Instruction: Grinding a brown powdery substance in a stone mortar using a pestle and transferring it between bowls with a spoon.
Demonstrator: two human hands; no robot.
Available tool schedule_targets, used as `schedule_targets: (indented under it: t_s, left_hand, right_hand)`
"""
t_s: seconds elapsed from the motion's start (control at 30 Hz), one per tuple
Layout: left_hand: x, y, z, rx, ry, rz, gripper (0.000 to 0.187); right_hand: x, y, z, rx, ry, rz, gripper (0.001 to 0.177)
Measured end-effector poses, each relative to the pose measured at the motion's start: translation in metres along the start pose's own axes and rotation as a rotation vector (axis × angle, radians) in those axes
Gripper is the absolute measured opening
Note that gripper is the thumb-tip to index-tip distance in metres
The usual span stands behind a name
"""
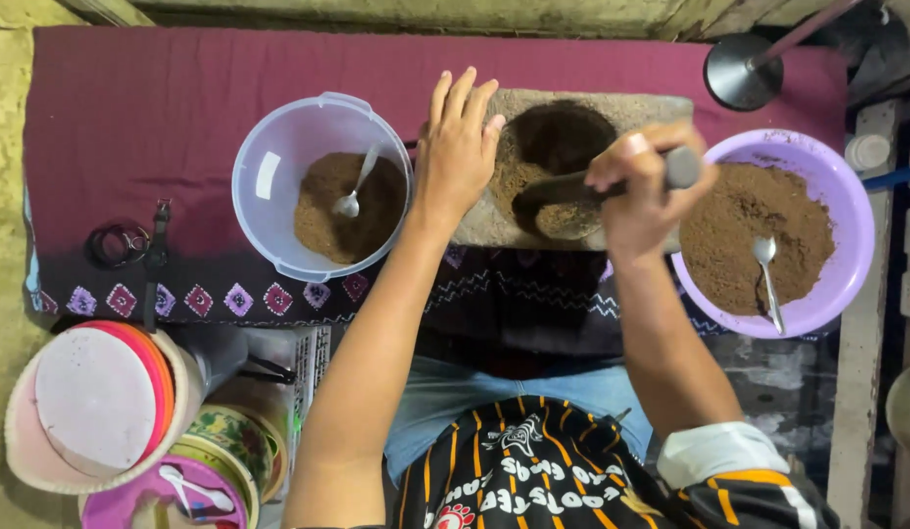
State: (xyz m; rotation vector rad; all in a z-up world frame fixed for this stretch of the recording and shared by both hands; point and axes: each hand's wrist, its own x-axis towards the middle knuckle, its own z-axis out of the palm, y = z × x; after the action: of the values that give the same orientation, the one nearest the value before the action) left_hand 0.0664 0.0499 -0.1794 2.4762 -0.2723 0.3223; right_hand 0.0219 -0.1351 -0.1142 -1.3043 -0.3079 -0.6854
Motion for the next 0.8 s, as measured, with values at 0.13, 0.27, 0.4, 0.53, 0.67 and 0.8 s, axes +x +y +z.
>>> schedule_targets:
  t_s: [0.13, 0.27, 0.4, 0.53, 0.67, 0.8]
  left_hand:
    - [0.000, -0.001, 0.003, -0.003, 0.008, 0.006, 0.038]
    - [0.002, -0.001, 0.002, 0.007, 0.005, -0.012, 0.039]
    - [-0.001, -0.001, 0.001, 0.007, 0.032, 0.006, 0.037]
    - [0.002, -0.002, 0.001, -0.013, 0.046, 0.002, 0.037]
    - [0.002, -0.002, -0.003, -0.025, 0.052, 0.034, 0.037]
    - [-0.001, 0.002, -0.007, -0.029, 0.031, 0.029, 0.037]
  right_hand:
    - [0.011, -0.036, -0.008, 0.102, -0.008, -0.041, 0.016]
    - [-0.003, -0.021, 0.003, 0.061, -0.079, -0.046, 0.015]
    - [-0.011, 0.014, 0.000, -0.020, -0.157, -0.012, 0.022]
    - [0.002, -0.030, -0.005, 0.030, 0.024, 0.157, 0.039]
    - [-0.020, -0.020, -0.033, 0.002, 0.011, -0.007, 0.022]
    - [-0.028, 0.027, -0.025, 0.029, -0.154, -0.002, 0.025]
